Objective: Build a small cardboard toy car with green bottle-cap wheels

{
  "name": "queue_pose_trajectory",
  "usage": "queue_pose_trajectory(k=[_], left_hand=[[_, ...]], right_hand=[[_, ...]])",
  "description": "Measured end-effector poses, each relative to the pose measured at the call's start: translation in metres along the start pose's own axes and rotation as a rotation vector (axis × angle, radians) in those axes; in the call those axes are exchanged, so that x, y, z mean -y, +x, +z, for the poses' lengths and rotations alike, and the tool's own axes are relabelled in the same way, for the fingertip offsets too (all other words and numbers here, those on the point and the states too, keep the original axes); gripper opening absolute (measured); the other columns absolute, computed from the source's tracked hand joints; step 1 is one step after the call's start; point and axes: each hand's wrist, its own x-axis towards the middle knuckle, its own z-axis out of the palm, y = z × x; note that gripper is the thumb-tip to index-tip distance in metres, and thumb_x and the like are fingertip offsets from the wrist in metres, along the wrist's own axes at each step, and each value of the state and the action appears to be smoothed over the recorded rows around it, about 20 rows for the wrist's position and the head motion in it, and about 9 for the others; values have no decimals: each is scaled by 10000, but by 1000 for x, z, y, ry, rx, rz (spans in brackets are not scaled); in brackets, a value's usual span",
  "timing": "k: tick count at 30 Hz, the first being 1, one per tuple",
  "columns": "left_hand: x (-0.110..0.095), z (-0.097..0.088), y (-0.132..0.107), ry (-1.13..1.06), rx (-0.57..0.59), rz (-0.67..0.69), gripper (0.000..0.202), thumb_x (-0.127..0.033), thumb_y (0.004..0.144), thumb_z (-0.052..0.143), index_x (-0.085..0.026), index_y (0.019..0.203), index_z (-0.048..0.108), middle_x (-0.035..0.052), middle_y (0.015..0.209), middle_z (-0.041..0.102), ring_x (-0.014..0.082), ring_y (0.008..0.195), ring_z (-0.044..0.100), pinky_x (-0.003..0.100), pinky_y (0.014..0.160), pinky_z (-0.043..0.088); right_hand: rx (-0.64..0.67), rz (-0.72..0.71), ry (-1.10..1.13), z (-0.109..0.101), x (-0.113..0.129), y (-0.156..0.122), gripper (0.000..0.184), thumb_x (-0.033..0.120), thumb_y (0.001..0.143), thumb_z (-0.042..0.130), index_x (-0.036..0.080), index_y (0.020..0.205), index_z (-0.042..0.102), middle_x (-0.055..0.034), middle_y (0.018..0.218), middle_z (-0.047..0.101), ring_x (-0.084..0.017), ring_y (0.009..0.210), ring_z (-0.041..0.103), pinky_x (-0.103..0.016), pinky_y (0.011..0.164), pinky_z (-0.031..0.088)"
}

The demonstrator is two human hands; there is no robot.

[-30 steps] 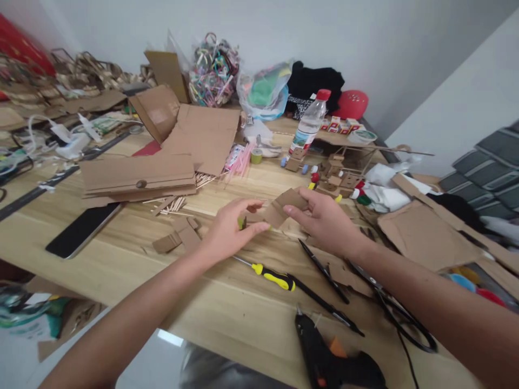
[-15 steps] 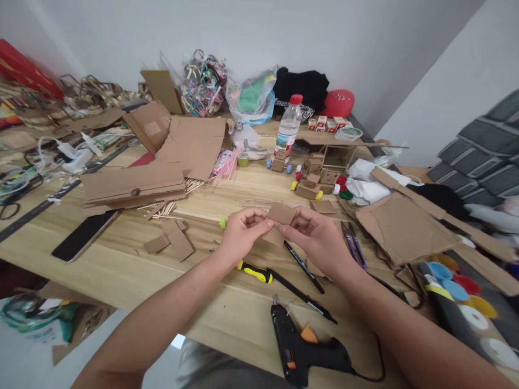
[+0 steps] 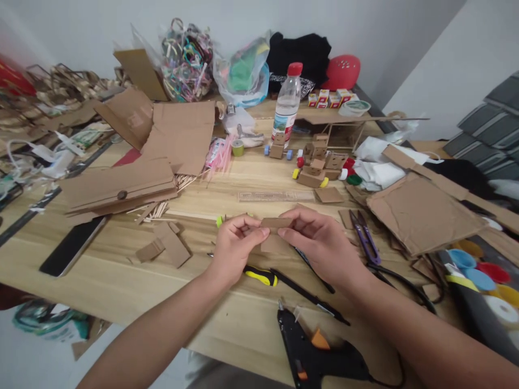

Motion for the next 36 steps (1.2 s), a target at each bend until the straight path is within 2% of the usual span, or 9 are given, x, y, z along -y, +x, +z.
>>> queue_pose_trajectory(k=[5, 10, 12, 17, 20, 25, 28, 32, 36], left_hand=[[-7, -2, -1, 16, 67, -43, 273, -296, 458, 918, -186, 606, 716, -20, 602, 674, 92, 562, 535, 215, 551, 436], [-3, -4, -1, 33, 16, 10, 226, -281, 479, 881, -198, 569, 691, -46, 525, 610, 87, 515, 484, 213, 498, 396], [0, -5, -2, 40, -6, 20, 219, -277, 491, 869, -204, 573, 679, -55, 510, 585, 90, 509, 482, 222, 502, 396], [3, -2, -2, 10, -1, -4, 213, -273, 484, 860, -214, 572, 675, -39, 556, 628, 111, 566, 547, 251, 588, 457], [0, 0, -2, -8, 25, -50, 179, -250, 485, 842, -213, 582, 696, -33, 567, 643, 111, 583, 562, 250, 616, 473], [-6, -5, 0, -33, 129, -220, 193, -239, 485, 848, -190, 625, 725, -21, 596, 663, 96, 545, 549, 216, 528, 460], [-10, -10, 3, -56, 196, -284, 241, -302, 494, 877, -176, 655, 750, 21, 649, 703, 136, 591, 605, 252, 544, 520], [-10, -13, 4, -41, 254, -291, 409, -484, 499, 942, -161, 654, 745, 33, 654, 699, 137, 610, 622, 263, 578, 544], [-10, -12, 2, -10, 230, -268, 481, -501, 419, 986, -156, 662, 755, 13, 624, 695, 99, 593, 606, 207, 562, 496]], right_hand=[[-7, 61, -1, 2, 1, -3, 317, 474, 701, 793, 220, 695, 603, 53, 590, 508, -112, 559, 432, -255, 523, 362], [13, 62, -20, 4, 1, -3, 262, 440, 692, 769, 220, 722, 630, 65, 566, 490, -103, 526, 391, -251, 500, 333], [0, 32, -21, 5, 1, -4, 193, 390, 694, 742, 223, 741, 657, 65, 561, 499, -105, 516, 395, -258, 504, 350], [-37, -91, -12, 5, -1, -4, 78, 312, 737, 707, 235, 751, 704, 6, 685, 664, -153, 640, 576, -297, 623, 485], [-33, -158, -18, 4, -3, -4, 42, 274, 765, 697, 238, 759, 719, -5, 720, 697, -162, 689, 617, -304, 672, 514], [-3, -221, -41, 0, -4, -4, 51, 229, 772, 667, 238, 747, 711, 0, 706, 692, -158, 667, 622, -294, 645, 506], [-8, -280, -128, -3, -3, -5, 119, 164, 739, 628, 242, 739, 719, -2, 691, 694, -163, 655, 620, -295, 627, 488], [-7, -397, -323, -5, -3, -5, 241, 106, 748, 572, 250, 789, 760, -19, 732, 745, -177, 677, 659, -306, 631, 505], [-7, -427, -391, -5, -2, -4, 246, 129, 788, 567, 249, 810, 781, -33, 786, 788, -189, 702, 705, -318, 666, 550]])
